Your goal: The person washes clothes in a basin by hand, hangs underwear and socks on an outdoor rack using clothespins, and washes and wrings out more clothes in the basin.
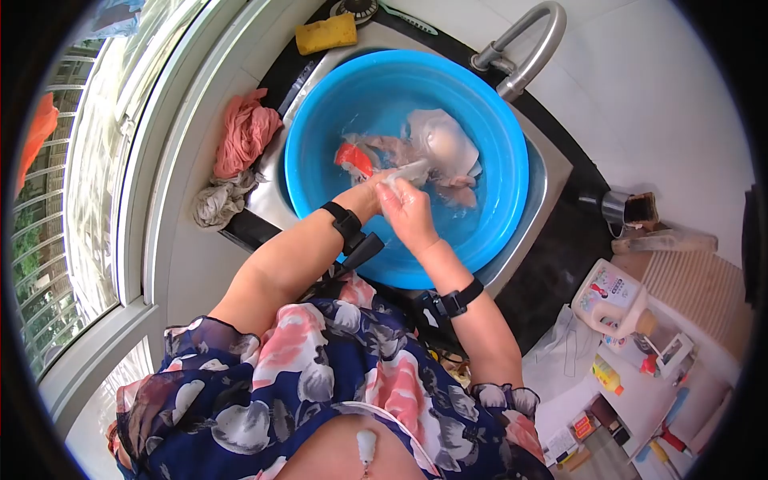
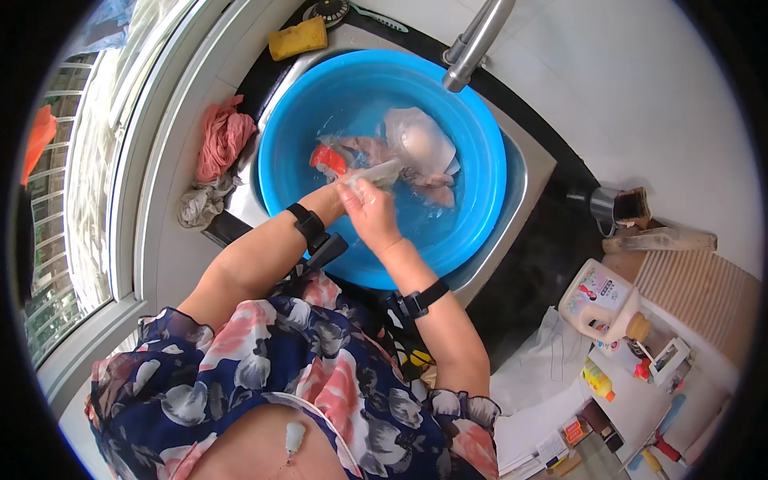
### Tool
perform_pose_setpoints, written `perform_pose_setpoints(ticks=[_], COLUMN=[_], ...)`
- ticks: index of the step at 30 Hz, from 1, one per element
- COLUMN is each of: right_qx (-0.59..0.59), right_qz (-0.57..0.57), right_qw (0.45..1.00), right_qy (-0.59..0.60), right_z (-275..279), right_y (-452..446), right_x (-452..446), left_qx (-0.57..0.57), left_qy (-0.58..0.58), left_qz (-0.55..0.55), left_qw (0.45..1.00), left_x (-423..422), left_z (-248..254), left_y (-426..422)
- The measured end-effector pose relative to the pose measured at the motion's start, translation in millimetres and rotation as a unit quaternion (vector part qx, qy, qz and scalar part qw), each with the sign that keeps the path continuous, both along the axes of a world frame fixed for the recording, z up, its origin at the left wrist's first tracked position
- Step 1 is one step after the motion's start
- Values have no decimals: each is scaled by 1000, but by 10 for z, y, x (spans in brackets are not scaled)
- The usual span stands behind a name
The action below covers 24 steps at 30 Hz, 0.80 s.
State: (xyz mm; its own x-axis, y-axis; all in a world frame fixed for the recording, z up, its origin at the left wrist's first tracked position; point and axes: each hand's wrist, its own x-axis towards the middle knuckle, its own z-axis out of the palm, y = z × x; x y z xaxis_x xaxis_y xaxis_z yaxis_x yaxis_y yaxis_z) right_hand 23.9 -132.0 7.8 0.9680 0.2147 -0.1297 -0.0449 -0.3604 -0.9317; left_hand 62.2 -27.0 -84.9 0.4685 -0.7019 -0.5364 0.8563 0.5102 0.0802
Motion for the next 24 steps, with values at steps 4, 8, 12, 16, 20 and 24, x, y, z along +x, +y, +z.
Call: perform_pose_setpoints(ticks=[4, 8, 12, 16, 20, 24], right_qx=[51, -45, -210, -173, -4, -127], right_qz=[4, -159, -18, -98, -304, -131], right_qw=[976, 983, 976, 925, 841, 978], right_qy=[-212, 82, 60, 324, 448, 97], right_z=[52, -745, -1072, -1642, -943, -1206], right_y=[61, -498, -692, -1149, -559, -294], right_x=[-22, 116, -63, -10, 39, -86], left_qx=[41, 356, 512, 439, 424, 304], left_qy=[-6, -77, -145, -6, 88, 98], left_qz=[-8, -98, -173, -162, -148, -118], left_qw=[999, 926, 829, 884, 889, 940], left_x=[-138, -180, -191, -235, -231, -214], left_z=[47, 208, 246, -25, 117, 447], left_y=[-67, -282, -424, -187, -223, -297])
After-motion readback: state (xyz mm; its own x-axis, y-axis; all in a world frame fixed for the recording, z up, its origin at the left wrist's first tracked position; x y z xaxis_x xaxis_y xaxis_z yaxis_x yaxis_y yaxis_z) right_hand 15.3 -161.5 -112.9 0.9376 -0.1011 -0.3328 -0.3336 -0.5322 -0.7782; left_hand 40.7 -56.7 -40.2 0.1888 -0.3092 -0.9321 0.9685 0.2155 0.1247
